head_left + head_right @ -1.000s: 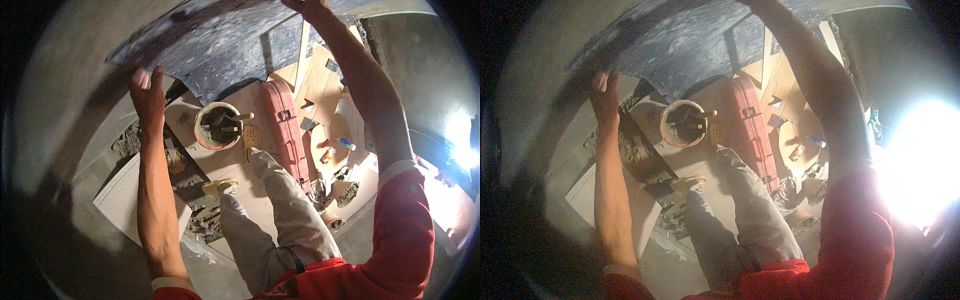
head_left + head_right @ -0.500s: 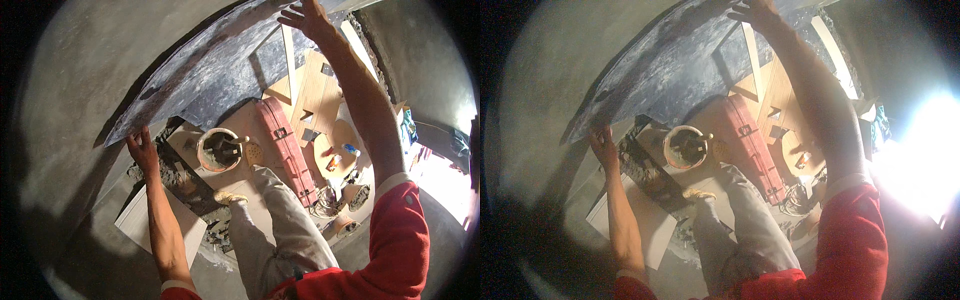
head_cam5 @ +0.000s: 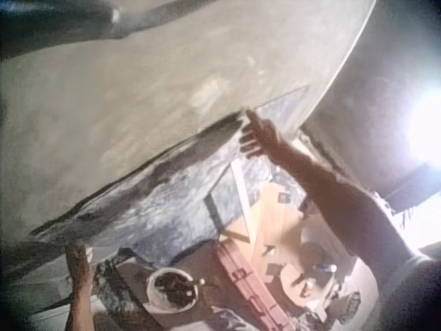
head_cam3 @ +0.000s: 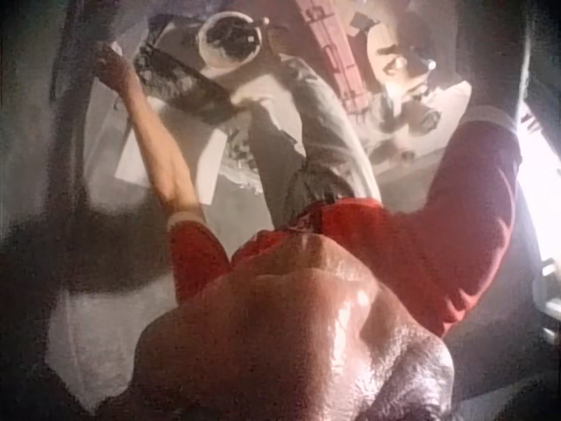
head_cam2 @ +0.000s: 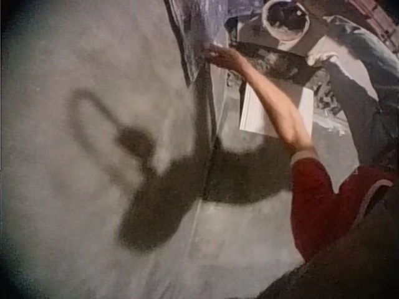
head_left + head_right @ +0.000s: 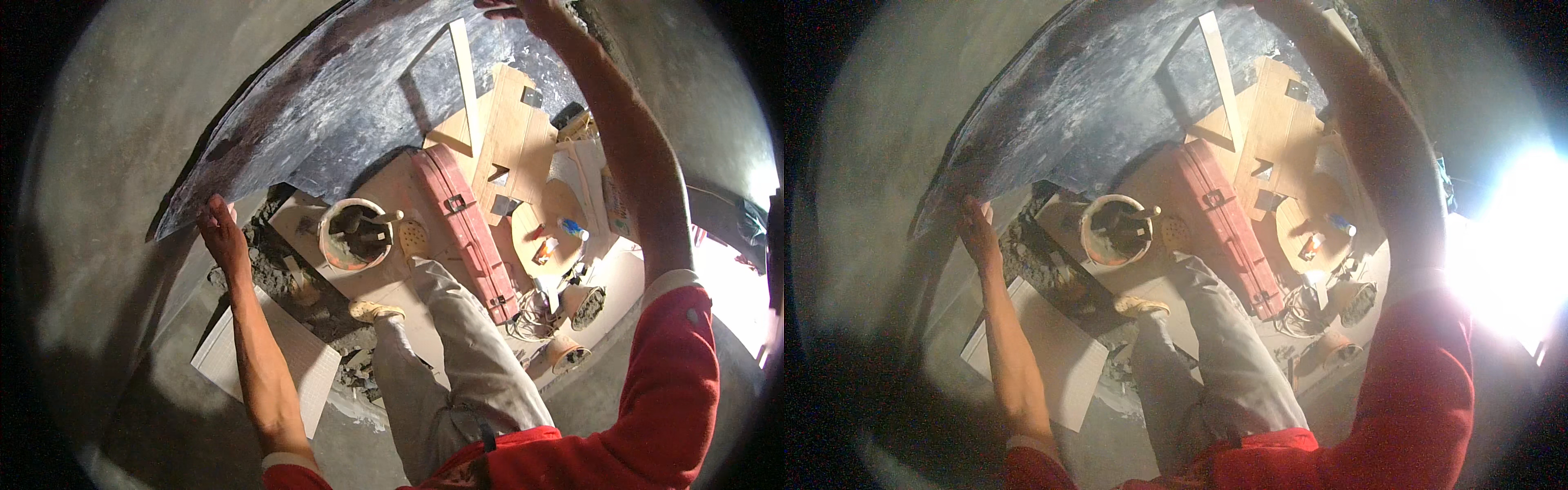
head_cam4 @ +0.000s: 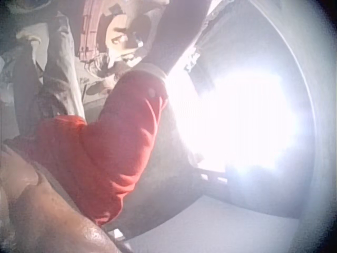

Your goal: The person places white floor tiles onto a prepared subfloor, aligns them, and uses a hammer to tap them into place. The person also uses a trowel to spread and level the mortar or adhesive on the floor before laying additional tiles.

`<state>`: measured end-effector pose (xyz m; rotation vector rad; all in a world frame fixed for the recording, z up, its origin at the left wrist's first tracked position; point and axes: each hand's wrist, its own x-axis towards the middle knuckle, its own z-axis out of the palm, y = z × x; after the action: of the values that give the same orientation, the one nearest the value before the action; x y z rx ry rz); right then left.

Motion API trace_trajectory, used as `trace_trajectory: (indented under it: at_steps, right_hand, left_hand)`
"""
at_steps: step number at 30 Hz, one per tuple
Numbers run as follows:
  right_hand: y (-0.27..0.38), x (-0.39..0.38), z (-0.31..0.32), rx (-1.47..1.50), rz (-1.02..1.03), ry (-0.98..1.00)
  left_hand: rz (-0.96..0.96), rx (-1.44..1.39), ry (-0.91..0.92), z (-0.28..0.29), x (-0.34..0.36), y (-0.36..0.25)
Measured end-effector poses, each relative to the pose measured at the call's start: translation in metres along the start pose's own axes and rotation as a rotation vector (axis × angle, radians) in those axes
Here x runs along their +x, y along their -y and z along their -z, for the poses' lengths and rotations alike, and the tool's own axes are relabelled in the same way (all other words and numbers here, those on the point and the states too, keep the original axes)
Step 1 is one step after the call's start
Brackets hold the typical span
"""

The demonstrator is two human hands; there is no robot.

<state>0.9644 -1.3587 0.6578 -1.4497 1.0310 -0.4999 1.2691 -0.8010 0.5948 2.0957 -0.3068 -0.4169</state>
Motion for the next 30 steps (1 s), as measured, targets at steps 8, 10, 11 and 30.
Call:
trace_trajectory:
  at_steps: [8,10,11,30]
  right_hand:
    - [-0.215,-0.016,-0.037,-0.870,-0.141,-0.221]
    - [-0.237,-0.007,-0.050,-0.783,-0.041,-0.204]
    - [-0.243,0.000,-0.053,-0.733,0.014,-0.214]
    - [-0.216,-0.253,0.112,-0.638,-0.154,-0.517]
  left_hand:
    - [-0.283,0.230,0.052,0.030,-0.006,-0.016]
    - [-0.352,0.466,0.065,0.063,-0.001,-0.008]
    - [-0.515,0.620,0.063,0.076,0.002,-0.002]
    - [-0.344,0.766,0.856,0.034,-0.048,-0.278]
